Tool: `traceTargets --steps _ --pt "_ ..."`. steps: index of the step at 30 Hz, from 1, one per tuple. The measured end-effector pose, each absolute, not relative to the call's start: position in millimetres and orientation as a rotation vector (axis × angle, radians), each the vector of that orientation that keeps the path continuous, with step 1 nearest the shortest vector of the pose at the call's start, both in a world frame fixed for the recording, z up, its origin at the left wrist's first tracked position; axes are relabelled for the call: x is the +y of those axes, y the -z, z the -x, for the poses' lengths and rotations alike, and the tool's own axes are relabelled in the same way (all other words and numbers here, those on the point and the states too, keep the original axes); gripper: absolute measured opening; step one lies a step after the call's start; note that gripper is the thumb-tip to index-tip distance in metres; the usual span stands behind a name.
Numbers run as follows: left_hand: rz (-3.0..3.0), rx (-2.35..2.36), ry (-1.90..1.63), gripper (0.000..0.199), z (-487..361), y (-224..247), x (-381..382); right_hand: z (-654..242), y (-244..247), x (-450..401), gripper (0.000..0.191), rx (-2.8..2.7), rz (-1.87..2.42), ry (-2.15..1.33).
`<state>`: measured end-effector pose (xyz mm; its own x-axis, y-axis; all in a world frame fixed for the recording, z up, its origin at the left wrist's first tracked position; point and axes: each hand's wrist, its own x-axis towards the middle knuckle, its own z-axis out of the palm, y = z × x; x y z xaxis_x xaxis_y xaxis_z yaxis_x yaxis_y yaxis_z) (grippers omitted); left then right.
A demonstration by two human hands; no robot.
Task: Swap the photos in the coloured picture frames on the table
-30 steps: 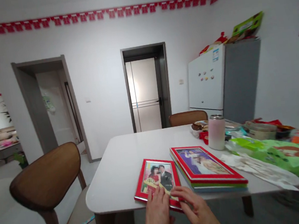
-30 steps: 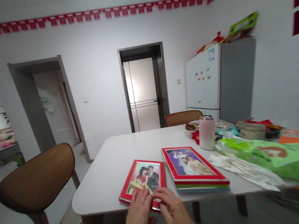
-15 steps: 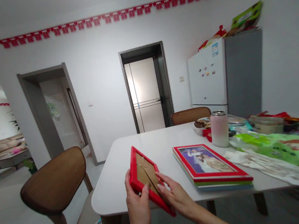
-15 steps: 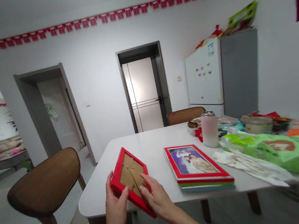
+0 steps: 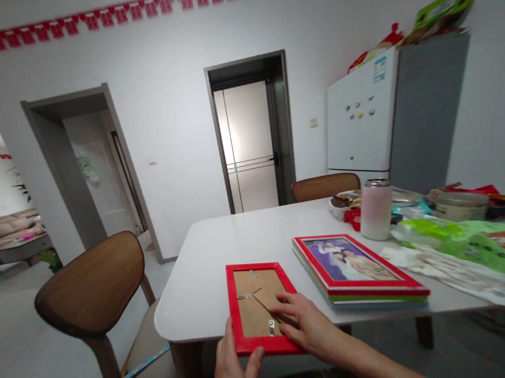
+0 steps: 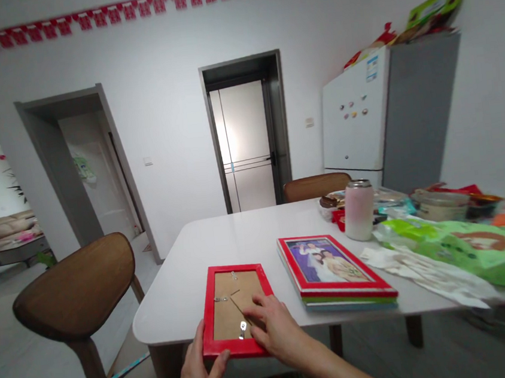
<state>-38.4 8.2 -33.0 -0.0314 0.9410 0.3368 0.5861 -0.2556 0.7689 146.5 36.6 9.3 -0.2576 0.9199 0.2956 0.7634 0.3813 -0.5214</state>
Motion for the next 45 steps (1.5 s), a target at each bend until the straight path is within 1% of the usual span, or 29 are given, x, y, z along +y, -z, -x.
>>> traceTargets --steps 4,9,11,14,17,19,22,24,26,28,32,38,42,45 --pt "-1.988 1.647 -1.145 0.052 43 40 11 -148 -4 41 0.032 -2.117 1.459 -0.335" --pt "-2.179 1.581 -1.197 0.050 45 42 18 -151 -10 43 0.032 -2.218 1.456 -0.323" --pt "-2.252 1.481 -1.178 0.050 44 37 22 -152 -17 43 0.033 -2.277 1.392 -0.410" --pt "-2.359 1.284 -1.034 0.040 42 25 26 -149 -24 41 0.028 -2.366 1.181 -0.544" --pt "-2.370 1.229 -0.952 0.033 41 17 26 -142 -25 40 0.023 -2.388 1.079 -0.537" --pt "-2.350 1.248 -0.945 0.037 41 17 26 -138 -22 40 0.019 -2.361 1.103 -0.494" --pt "-2.342 1.266 -0.946 0.050 42 24 27 -133 -19 42 0.017 -2.328 1.128 -0.451" --pt "-2.361 1.267 -0.966 0.057 44 32 30 -129 -16 46 0.018 -2.276 1.141 -0.443" --pt "-2.391 1.256 -0.992 0.059 45 38 33 -123 -13 54 0.022 -2.195 1.191 -0.421" --pt "-2.413 1.238 -1.004 0.060 46 40 34 -114 -10 66 0.024 -2.143 1.264 -0.359" --pt "-2.398 1.240 -0.995 0.059 43 36 32 -93 -5 89 0.021 -2.194 1.431 -0.191" --pt "-2.324 1.299 -0.938 0.055 39 27 27 -79 -4 100 0.024 -2.131 1.561 -0.121" --pt "-2.292 1.306 -0.925 0.055 39 25 27 -91 -8 96 0.023 -2.124 1.540 -0.123" --pt "-2.287 1.305 -0.911 0.052 39 23 25 -119 -12 89 0.025 -2.142 1.516 -0.157"
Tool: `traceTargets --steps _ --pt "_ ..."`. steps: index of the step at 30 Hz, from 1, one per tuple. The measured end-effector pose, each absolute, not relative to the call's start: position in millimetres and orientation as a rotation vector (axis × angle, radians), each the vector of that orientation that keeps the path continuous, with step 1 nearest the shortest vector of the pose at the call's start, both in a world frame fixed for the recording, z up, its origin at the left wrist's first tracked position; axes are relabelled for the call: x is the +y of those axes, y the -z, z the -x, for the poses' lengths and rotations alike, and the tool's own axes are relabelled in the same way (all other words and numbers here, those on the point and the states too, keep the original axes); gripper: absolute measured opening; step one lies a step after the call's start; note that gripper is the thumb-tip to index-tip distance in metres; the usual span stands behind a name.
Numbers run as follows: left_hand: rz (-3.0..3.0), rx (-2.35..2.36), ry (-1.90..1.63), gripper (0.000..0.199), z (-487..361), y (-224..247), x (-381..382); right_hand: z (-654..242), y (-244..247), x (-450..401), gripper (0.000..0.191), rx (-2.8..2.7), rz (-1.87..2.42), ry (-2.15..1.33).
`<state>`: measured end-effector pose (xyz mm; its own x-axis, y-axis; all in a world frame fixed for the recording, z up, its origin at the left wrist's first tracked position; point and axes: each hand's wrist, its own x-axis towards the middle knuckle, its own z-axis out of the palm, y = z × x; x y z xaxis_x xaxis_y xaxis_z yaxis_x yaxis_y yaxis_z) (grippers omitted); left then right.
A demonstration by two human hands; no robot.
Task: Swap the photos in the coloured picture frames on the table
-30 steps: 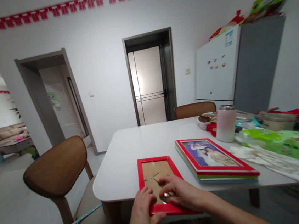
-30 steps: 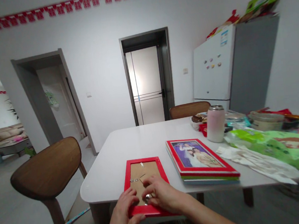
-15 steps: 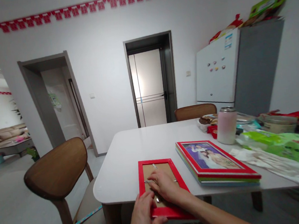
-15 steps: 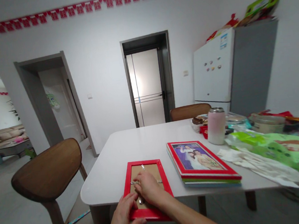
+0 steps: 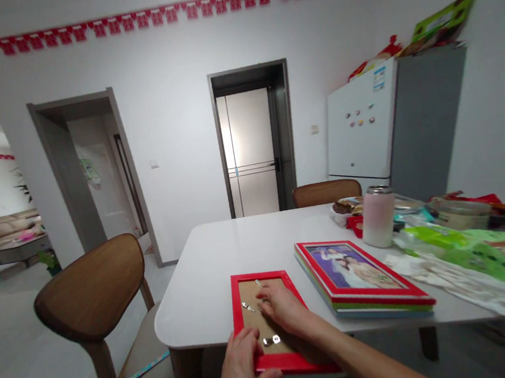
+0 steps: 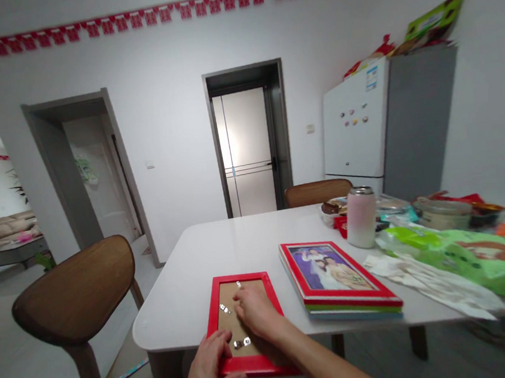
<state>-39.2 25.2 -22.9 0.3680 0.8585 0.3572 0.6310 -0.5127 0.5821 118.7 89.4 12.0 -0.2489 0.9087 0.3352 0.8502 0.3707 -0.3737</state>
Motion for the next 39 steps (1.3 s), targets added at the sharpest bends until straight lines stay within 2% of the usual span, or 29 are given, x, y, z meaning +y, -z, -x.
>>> traceTargets --steps 4,8,19,27,36,39 --pt "-2.234 1.341 -0.944 0.045 37 18 21 -160 -14 84 0.022 -2.216 1.618 -0.129" --pt "-2.203 1.373 -0.909 0.051 35 16 20 -172 -9 85 0.025 -2.238 1.612 -0.046" --pt "-2.219 1.315 -0.951 0.040 36 16 19 -162 -10 90 0.026 -2.162 1.642 -0.018" --pt "-2.207 1.323 -0.923 0.052 35 17 23 -127 -1 133 0.029 -2.113 1.665 -0.068" --pt "-2.173 1.351 -0.879 0.044 34 12 18 -119 7 144 0.029 -2.008 1.779 -0.107" --pt "-2.166 1.354 -0.864 0.049 34 12 20 -119 3 140 0.029 -2.019 1.741 -0.105"
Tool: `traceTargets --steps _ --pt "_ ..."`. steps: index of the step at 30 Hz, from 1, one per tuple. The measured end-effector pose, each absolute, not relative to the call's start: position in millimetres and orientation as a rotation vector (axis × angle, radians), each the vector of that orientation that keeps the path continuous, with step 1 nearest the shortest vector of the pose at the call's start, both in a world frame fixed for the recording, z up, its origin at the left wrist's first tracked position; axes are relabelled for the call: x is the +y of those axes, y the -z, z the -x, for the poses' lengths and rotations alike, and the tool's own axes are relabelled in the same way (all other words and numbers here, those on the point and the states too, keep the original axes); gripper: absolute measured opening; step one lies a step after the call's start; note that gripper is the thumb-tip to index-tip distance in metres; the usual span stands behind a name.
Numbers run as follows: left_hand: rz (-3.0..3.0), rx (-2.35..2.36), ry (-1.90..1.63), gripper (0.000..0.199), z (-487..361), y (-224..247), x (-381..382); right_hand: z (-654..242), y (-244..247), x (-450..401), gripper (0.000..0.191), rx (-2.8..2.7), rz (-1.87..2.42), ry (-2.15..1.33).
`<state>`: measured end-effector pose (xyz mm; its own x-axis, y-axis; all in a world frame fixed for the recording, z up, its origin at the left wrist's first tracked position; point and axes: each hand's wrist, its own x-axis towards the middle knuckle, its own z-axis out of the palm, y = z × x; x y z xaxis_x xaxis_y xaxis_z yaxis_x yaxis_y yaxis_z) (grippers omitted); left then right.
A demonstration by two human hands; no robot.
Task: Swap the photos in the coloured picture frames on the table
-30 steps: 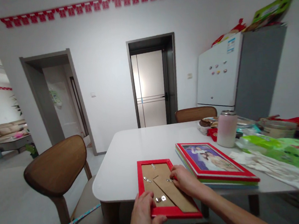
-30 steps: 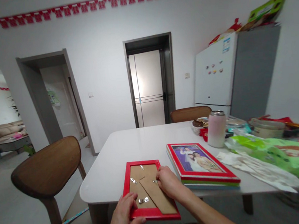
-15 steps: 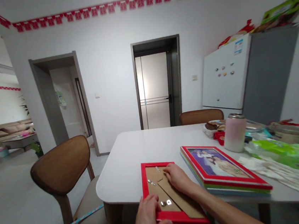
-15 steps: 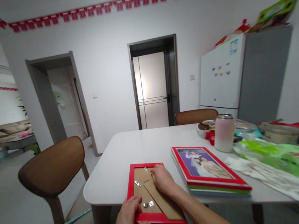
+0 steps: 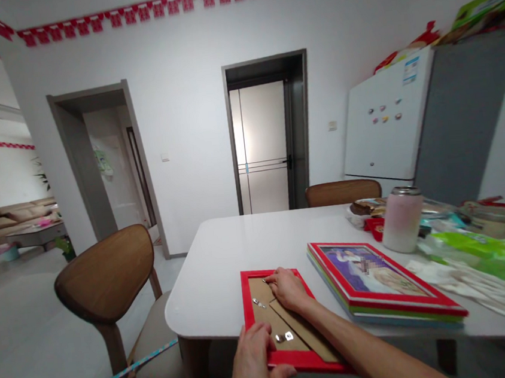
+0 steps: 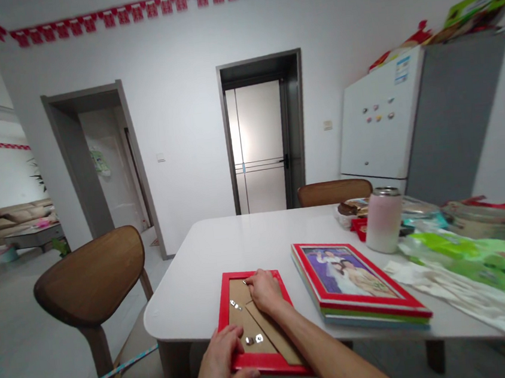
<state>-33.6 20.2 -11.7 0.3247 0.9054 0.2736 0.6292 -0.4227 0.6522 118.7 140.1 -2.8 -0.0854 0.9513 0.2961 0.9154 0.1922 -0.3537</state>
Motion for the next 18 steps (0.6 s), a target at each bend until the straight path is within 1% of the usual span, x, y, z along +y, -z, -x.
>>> traceTargets --steps 2,6,10,11,15,18 --pt "-2.163 1.354 -0.854 0.047 32 10 23 -121 -2 131 0.030 -2.022 1.707 -0.089" --pt "-2.129 1.384 -0.875 0.034 29 8 25 -136 -9 98 0.031 -2.069 1.631 -0.066" --pt "-2.102 1.350 -0.951 0.030 26 9 25 -148 -7 69 0.032 -2.153 1.630 -0.096" --pt "-2.087 1.351 -0.958 0.032 26 10 24 -148 -7 67 0.033 -2.157 1.625 -0.112" --pt "-1.967 1.355 -0.975 0.051 25 11 24 -143 -13 68 0.038 -2.107 1.626 -0.183" --pt "-1.837 1.302 -1.057 0.050 25 10 28 -142 -26 72 0.028 -2.119 1.618 -0.166"
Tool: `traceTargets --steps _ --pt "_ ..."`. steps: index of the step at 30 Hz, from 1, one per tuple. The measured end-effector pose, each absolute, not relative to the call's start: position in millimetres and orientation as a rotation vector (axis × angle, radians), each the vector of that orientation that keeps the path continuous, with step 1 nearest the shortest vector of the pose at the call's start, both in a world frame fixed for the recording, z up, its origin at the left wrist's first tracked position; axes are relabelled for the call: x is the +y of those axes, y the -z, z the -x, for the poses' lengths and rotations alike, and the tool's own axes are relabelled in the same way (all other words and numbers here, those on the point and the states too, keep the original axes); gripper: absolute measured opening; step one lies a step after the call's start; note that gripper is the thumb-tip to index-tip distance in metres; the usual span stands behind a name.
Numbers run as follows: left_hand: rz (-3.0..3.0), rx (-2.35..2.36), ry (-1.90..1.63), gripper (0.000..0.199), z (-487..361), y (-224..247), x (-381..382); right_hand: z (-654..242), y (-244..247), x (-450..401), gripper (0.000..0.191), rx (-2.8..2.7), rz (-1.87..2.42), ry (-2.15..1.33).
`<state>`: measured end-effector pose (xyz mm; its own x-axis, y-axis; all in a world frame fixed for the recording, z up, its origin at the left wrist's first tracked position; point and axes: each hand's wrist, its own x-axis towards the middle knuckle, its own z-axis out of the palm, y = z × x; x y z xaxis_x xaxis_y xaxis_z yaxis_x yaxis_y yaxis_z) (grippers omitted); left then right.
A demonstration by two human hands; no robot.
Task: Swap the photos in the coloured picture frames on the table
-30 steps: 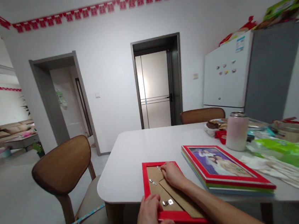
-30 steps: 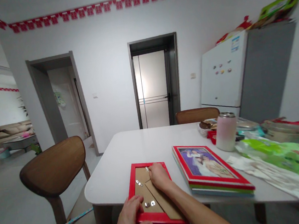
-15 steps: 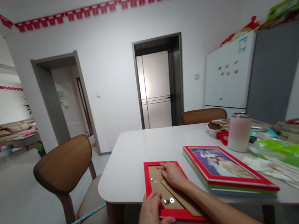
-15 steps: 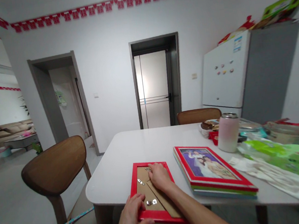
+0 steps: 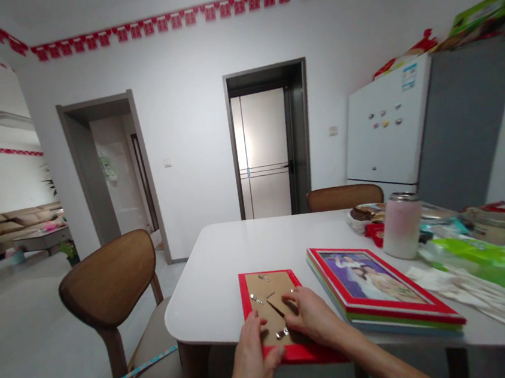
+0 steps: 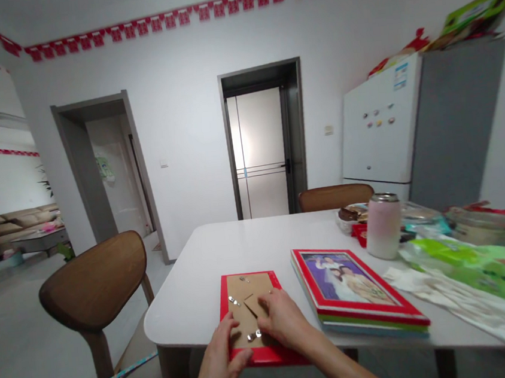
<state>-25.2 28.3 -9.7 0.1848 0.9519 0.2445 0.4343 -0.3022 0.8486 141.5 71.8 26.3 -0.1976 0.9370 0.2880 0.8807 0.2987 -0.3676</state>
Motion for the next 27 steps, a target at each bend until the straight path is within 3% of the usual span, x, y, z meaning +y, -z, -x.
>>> traceTargets --steps 7,11,21,27 --pt "-1.559 1.231 -1.386 0.034 24 -5 53 -125 -63 70 0.020 -2.090 1.509 -0.102" --pt "-1.373 1.181 -1.515 0.030 47 -7 65 -116 -68 66 0.032 -2.047 1.430 -0.233" --pt "-1.346 1.583 -1.346 0.027 137 14 72 -174 -4 72 0.031 -2.070 1.859 -0.041" --pt "-1.556 1.906 -1.146 0.038 157 10 77 -171 -3 78 0.042 -1.974 1.931 -0.101"
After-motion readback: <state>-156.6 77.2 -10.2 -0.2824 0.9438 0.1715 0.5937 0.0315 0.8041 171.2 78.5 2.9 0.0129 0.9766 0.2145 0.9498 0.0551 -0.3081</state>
